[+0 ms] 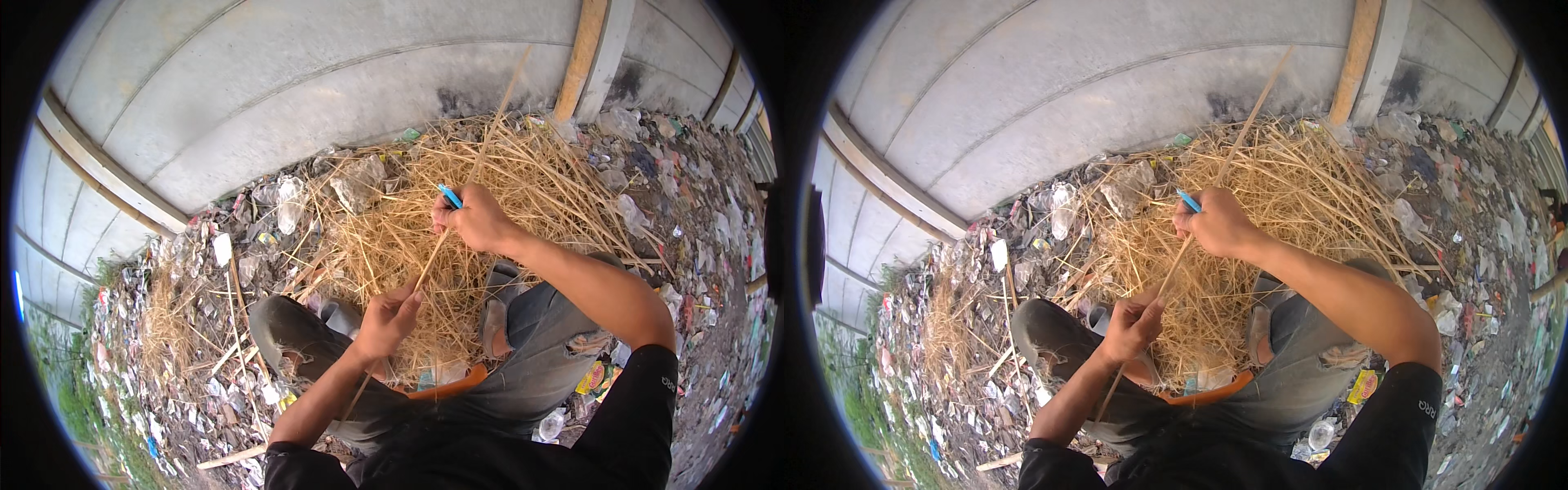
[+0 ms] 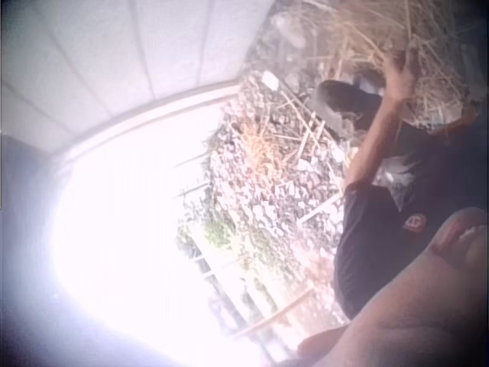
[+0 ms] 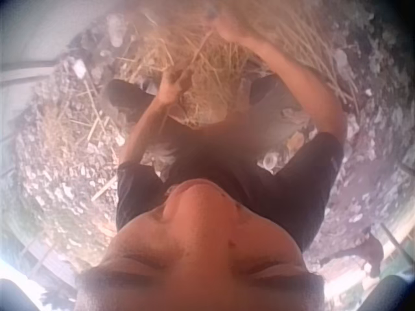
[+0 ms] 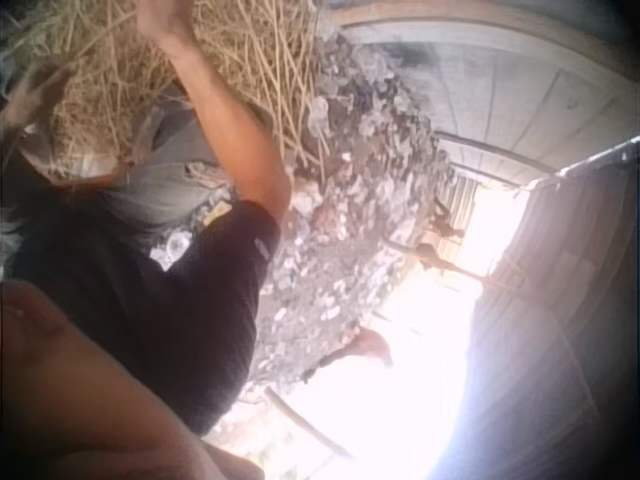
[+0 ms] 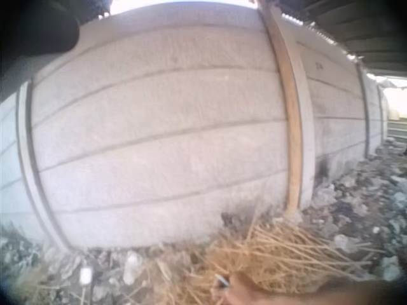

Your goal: The person sits on the ground and uses a utility knife to peel the outer layer off a long, thin wooden stick. They hold the stick with one hand and scrape the blade along its length, removing thin strips of bark or outer material.

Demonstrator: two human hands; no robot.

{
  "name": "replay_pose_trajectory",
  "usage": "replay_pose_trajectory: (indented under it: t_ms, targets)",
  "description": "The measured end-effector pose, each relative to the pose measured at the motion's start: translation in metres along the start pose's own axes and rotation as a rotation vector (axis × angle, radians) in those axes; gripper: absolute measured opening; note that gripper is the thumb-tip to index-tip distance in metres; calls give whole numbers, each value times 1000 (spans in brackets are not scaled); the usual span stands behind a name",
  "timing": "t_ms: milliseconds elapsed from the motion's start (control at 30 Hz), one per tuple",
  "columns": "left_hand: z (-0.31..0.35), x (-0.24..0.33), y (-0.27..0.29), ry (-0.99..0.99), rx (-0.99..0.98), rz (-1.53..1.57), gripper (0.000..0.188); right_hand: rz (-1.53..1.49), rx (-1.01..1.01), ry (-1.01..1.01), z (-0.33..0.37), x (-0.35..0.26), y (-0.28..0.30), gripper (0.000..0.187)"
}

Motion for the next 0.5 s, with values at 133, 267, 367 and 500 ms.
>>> replay_pose_trajectory:
  t_ms: [133,267,367,500]
  targets:
    - [-1,-3,4,6,-8,-19,39,12,-21,-73,1,-7,1,18]
    - [0,1,2,-13,-24,16,40,-69,-48,-45,1,-10,-1,16]
    - [0,0,1,0,-57,29,42,-137,-62,-94,2,-12,-2,19]
    - [3,-21,11,37,-65,17,41,-701,-75,-82,0,-3,5,21]
Point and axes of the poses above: each hand's wrist, its own z-axis away from the middle knuckle, its own y-axis out of the back of the hand, x = y × z, the point moved 9 cm from there along -z, towards the middle knuckle, and after that the axes turned 11 degrees about -x, right-handed, at the moved point
